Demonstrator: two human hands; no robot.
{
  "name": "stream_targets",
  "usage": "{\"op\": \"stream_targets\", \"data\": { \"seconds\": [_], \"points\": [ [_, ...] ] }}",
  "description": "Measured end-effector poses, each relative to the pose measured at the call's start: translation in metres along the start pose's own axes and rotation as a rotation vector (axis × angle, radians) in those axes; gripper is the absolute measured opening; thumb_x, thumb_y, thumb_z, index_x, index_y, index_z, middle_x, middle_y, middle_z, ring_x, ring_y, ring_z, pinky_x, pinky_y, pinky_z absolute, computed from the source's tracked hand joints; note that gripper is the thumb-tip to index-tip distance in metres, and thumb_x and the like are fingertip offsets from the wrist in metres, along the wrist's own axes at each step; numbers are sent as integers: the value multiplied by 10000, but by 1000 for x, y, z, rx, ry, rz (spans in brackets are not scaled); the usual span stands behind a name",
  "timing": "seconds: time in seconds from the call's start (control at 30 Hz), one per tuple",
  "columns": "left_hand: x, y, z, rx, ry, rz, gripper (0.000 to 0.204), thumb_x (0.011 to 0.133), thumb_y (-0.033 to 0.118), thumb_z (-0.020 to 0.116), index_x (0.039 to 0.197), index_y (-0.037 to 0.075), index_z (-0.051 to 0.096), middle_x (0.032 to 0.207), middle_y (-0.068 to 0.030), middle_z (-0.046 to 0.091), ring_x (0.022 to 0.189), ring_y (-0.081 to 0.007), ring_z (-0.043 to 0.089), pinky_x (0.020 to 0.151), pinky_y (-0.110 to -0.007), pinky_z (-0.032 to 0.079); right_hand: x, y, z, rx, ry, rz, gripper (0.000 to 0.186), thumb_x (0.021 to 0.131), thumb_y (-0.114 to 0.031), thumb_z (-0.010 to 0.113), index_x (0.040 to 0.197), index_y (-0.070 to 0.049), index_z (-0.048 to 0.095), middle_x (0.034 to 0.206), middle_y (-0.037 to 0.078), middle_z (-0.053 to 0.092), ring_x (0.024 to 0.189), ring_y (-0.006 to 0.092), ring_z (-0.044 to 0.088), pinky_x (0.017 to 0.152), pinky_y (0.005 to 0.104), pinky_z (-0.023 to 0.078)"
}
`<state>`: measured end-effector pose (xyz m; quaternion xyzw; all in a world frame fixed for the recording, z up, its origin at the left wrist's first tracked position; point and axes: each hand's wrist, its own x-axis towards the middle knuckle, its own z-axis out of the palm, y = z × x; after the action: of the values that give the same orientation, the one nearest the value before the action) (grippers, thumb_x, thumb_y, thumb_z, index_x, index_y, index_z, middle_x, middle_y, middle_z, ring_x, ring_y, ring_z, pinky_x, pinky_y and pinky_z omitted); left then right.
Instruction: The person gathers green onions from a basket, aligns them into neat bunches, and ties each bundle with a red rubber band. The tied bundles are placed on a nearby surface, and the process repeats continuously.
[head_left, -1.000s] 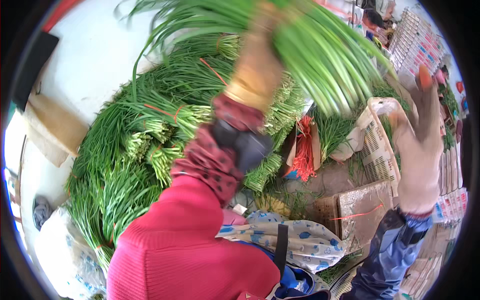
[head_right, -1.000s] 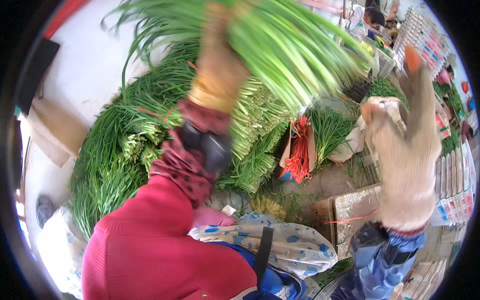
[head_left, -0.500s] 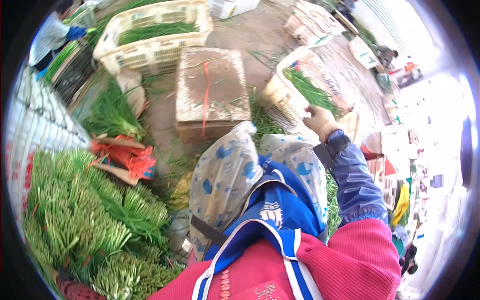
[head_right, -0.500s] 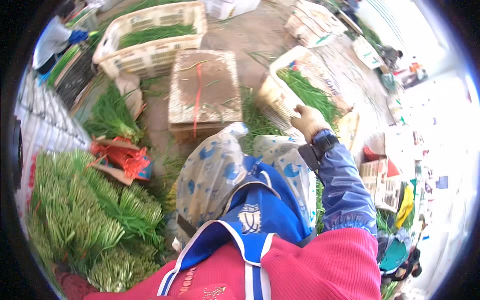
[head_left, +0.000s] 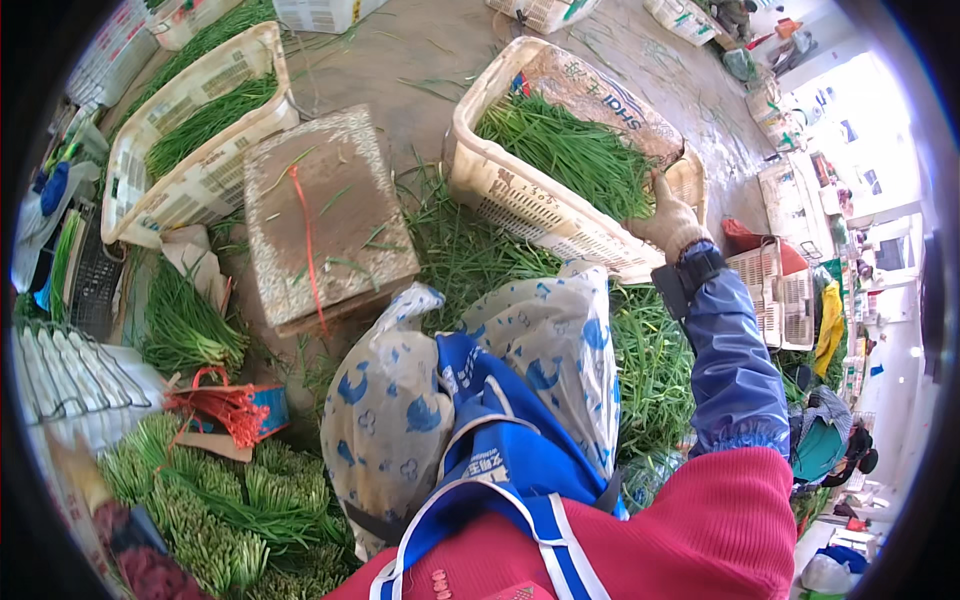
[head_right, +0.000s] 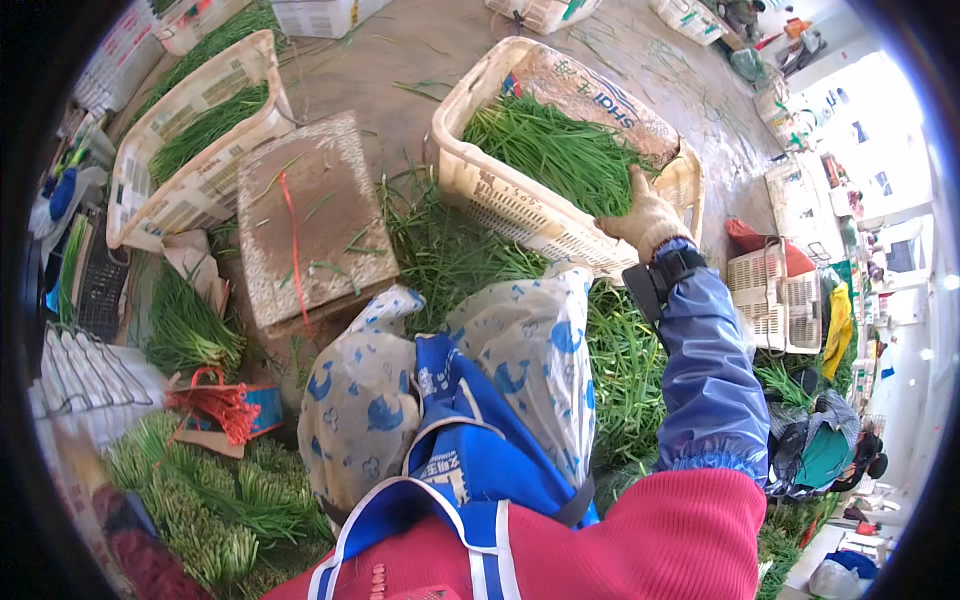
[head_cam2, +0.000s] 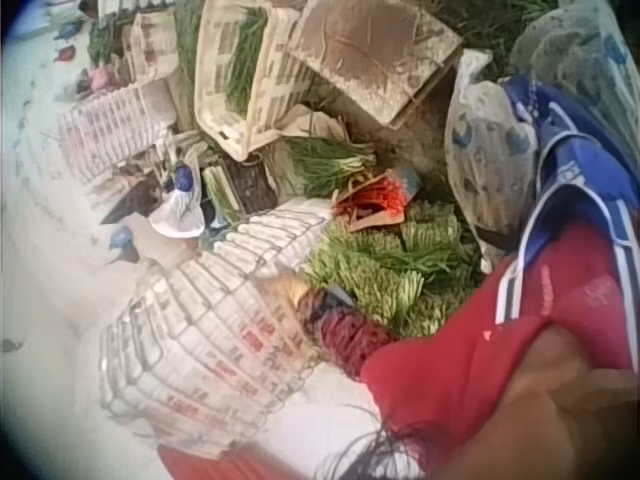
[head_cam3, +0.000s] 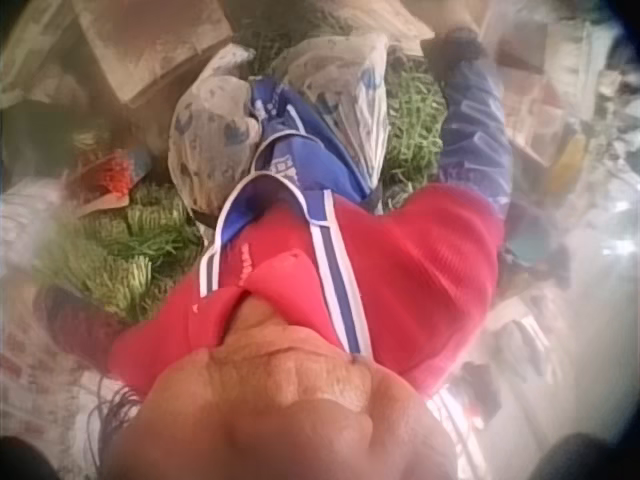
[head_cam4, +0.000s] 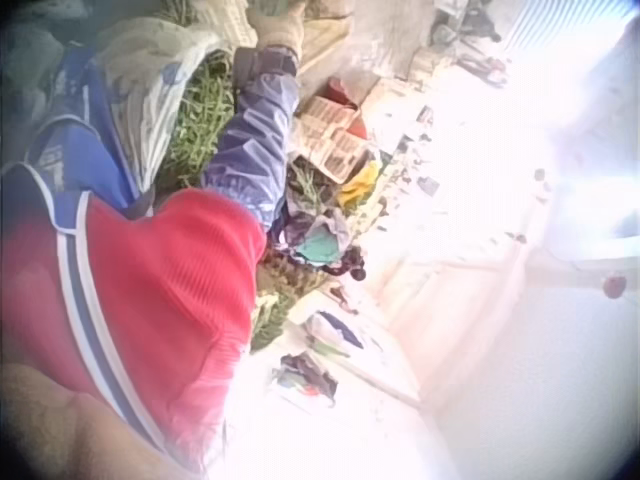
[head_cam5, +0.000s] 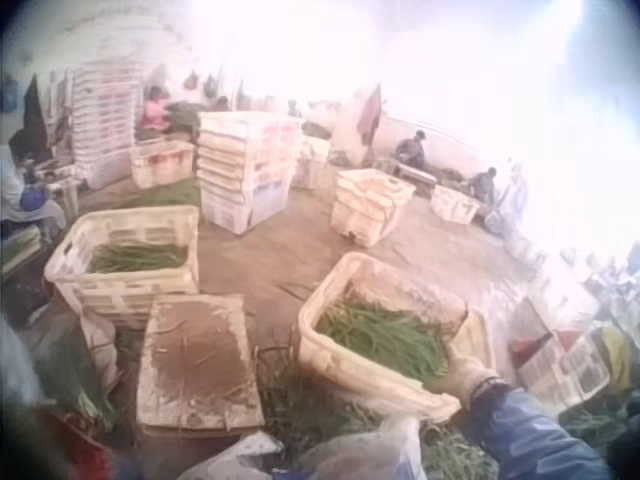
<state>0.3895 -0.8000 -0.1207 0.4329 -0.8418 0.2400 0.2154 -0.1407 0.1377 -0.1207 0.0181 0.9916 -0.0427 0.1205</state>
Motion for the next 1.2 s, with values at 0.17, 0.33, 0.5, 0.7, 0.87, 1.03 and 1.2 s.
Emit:
{"op": "stream_targets", "data": {
  "seconds": [0.17, 0.33, 0.5, 0.7, 0.87, 1.03, 1.2],
  "points": [
    [15, 425, 11, -734, -391, 512, 621, 901, 191, 695, 1426, -61, 480, 1442, -246, 530, 1338, -337, 516, 1146, -388, 356, 103, -40, 4, -61, -134, -129, 1235, 694, -433, 853, 1602, -2, 136, 1506, 299, 445, 1361, 384, 501, 1118, 387, 420],
    [-73, 770, -61, -1059, -693, 753, 857, 911, 547, 668, 1520, 15, 386, 1457, -282, 501, 1374, -402, 460, 1163, -427, 348, 217, -87, 54, -242, -212, -236, 1229, 746, -508, 822, 1608, -13, 100, 1598, 272, 310, 1444, 377, 400, 1177, 404, 372],
    [-116, 923, -66, -1062, -896, 751, 1125, 863, 568, 719, 1583, -39, 104, 1521, -427, 290, 1406, -557, 347, 1184, -472, 323, 307, -125, 122, -220, -233, -212, 1259, 744, -593, 797, 1611, -16, 90, 1592, 257, 333, 1445, 356, 404, 1178, 394, 369],
    [-139, 929, -47, -1195, -621, 609, 956, 885, 306, 742, 1589, 22, 161, 1414, -391, 454, 1275, -509, 513, 1082, -473, 431, 402, -153, 209, -262, -177, -147, 1255, 734, -680, 771, 1635, -142, 83, 1651, 251, 199, 1509, 402, 272, 1157, 620, 290],
    [-133, 920, -57, -1302, -631, 628, 839, 896, 79, 715, 1581, 11, 236, 1482, -269, 485, 1366, -372, 498, 1137, -410, 391, 465, -144, 229, -297, -240, -204, 1171, 672, -580, 840, 1576, -76, 292, 1461, 220, 538, 1297, 345, 582, 1080, 432, 473],
    [-128, 918, -62, -1303, -794, 576, 809, 917, 103, 716, 1578, 12, 260, 1478, -241, 504, 1376, -291, 485, 1148, -370, 356, 488, -148, 226, -405, -344, -312, 966, 702, -485, 800, 1449, 19, 455, 1323, 254, 629, 1185, 340, 651, 1004, 413, 528],
    [-130, 922, -61, -1248, -721, 626, 756, 929, 89, 709, 1565, 16, 309, 1478, -167, 523, 1366, -244, 485, 1153, -364, 366, 463, -150, 245, -313, -191, -289, 593, 771, -355, 740, 1240, -6, 643, 1239, 237, 678, 1156, 342, 669, 991, 423, 531]
  ]
}}
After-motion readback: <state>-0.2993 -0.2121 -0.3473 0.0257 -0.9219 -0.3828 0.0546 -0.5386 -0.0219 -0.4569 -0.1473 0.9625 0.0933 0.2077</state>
